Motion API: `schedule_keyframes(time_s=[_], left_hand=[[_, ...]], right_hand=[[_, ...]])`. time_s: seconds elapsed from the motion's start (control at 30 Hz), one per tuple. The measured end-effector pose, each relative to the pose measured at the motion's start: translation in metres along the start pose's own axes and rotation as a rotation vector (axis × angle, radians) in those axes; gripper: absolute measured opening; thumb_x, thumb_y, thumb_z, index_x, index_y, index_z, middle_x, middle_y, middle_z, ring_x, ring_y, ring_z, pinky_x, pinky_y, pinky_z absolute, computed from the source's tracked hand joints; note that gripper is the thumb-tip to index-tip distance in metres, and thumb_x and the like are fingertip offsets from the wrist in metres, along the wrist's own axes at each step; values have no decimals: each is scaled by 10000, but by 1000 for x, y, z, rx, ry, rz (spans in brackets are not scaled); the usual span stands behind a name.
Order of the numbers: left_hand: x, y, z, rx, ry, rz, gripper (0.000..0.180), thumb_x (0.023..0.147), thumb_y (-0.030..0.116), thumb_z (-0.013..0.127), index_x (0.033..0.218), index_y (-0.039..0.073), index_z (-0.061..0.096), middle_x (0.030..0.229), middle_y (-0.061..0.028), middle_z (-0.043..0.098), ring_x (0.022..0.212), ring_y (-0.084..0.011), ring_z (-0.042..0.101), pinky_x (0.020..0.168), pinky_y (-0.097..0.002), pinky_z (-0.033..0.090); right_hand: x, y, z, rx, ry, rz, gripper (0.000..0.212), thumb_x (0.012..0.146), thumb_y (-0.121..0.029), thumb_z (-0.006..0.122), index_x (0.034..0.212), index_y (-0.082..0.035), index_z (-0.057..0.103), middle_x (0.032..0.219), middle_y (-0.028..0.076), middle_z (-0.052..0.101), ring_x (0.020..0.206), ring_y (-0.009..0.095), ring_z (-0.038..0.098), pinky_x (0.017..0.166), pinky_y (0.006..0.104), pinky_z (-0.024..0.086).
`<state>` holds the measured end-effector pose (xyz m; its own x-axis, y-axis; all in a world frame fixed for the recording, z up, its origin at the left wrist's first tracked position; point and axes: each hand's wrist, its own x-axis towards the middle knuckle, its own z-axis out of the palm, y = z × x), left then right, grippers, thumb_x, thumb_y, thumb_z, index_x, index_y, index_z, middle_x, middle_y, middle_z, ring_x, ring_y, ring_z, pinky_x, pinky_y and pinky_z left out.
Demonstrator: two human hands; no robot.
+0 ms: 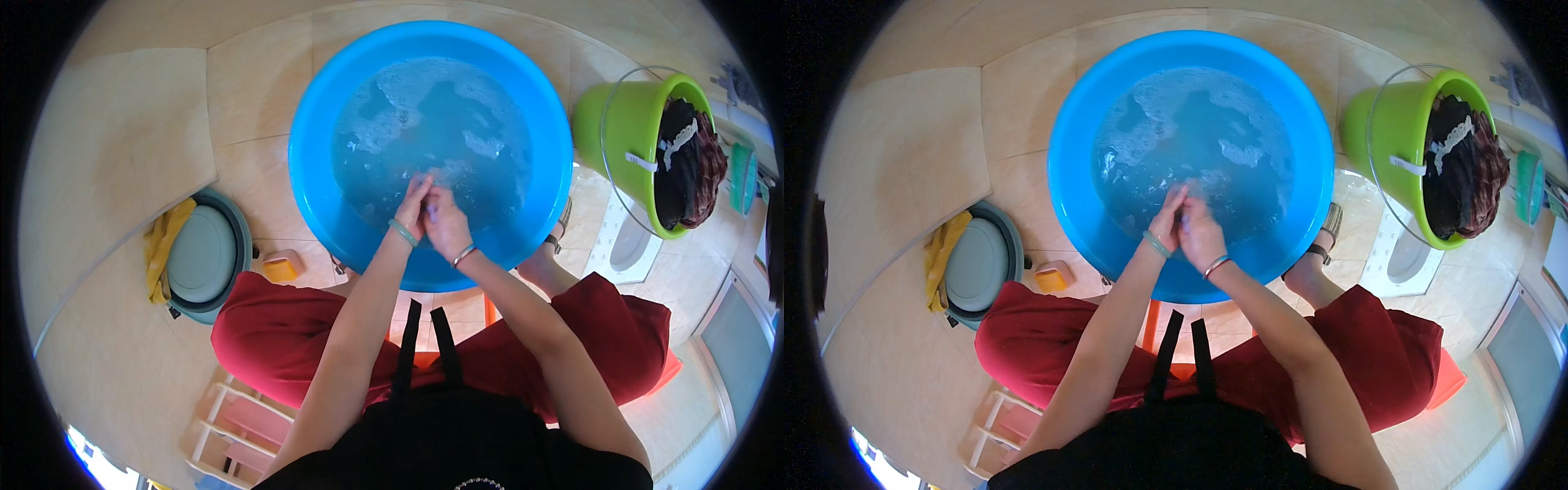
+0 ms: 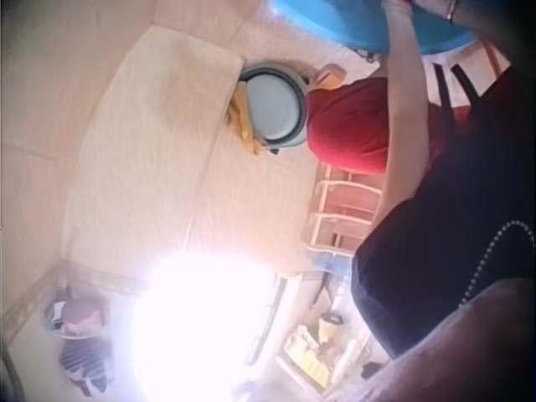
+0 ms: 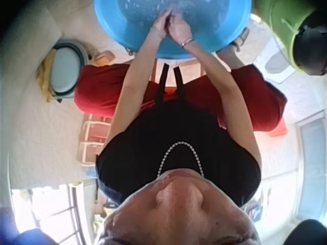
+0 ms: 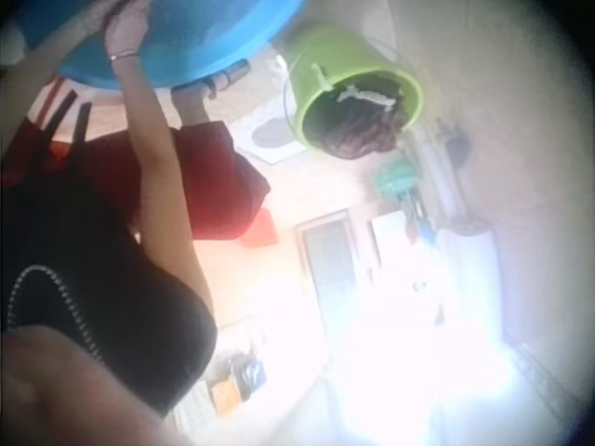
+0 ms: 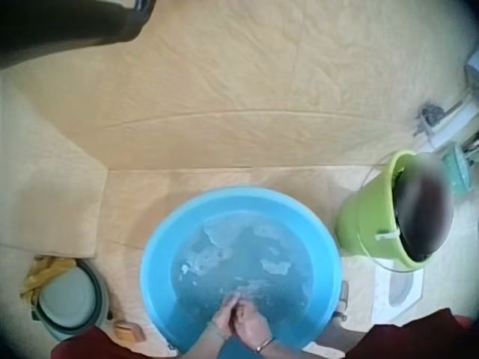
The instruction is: The person hand washes a red and white plaid shirt in a blue basin filled with water. They scrub the fabric, rinse it, and wring it out before placing it into a green bucket. The person then washes a small light purple cloth in the same basin.
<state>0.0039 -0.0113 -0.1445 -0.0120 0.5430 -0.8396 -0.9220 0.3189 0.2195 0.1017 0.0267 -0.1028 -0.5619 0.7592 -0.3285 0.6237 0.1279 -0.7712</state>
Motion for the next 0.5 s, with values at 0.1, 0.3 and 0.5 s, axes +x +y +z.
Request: schedule_keyframes(time_s=[0.1, 0.3, 0.5], left_hand=[[-17, 17, 36, -163, 20, 81, 543, 860, 300, 661, 1325, 199, 398, 1067, -26, 516, 869, -159, 525, 722, -297, 464], [-28, 40, 52, -254, -228, -40, 355, 871, 544, 533, 887, 190, 509, 744, 35, 435, 545, -80, 412, 432, -193, 334], [-47, 44, 75, -191, -34, 237, 313, 935, 445, 493, 774, 177, 476, 659, 17, 439, 603, -89, 449, 531, -236, 399]], right_hand=[[-12, -54, -39, -103, -109, -294, 232, 830, -86, 547, 1054, -83, 484, 909, 158, 560, 796, 351, 611, 607, 431, 515], [-8, -100, -48, -180, 4, -483, 182, 818, -245, 653, 803, -92, 555, 785, 73, 553, 676, 238, 631, 526, 338, 511], [31, -96, -48, -9, 252, -434, 235, 841, -181, 615, 659, -56, 534, 611, 138, 557, 521, 322, 567, 463, 391, 462]])
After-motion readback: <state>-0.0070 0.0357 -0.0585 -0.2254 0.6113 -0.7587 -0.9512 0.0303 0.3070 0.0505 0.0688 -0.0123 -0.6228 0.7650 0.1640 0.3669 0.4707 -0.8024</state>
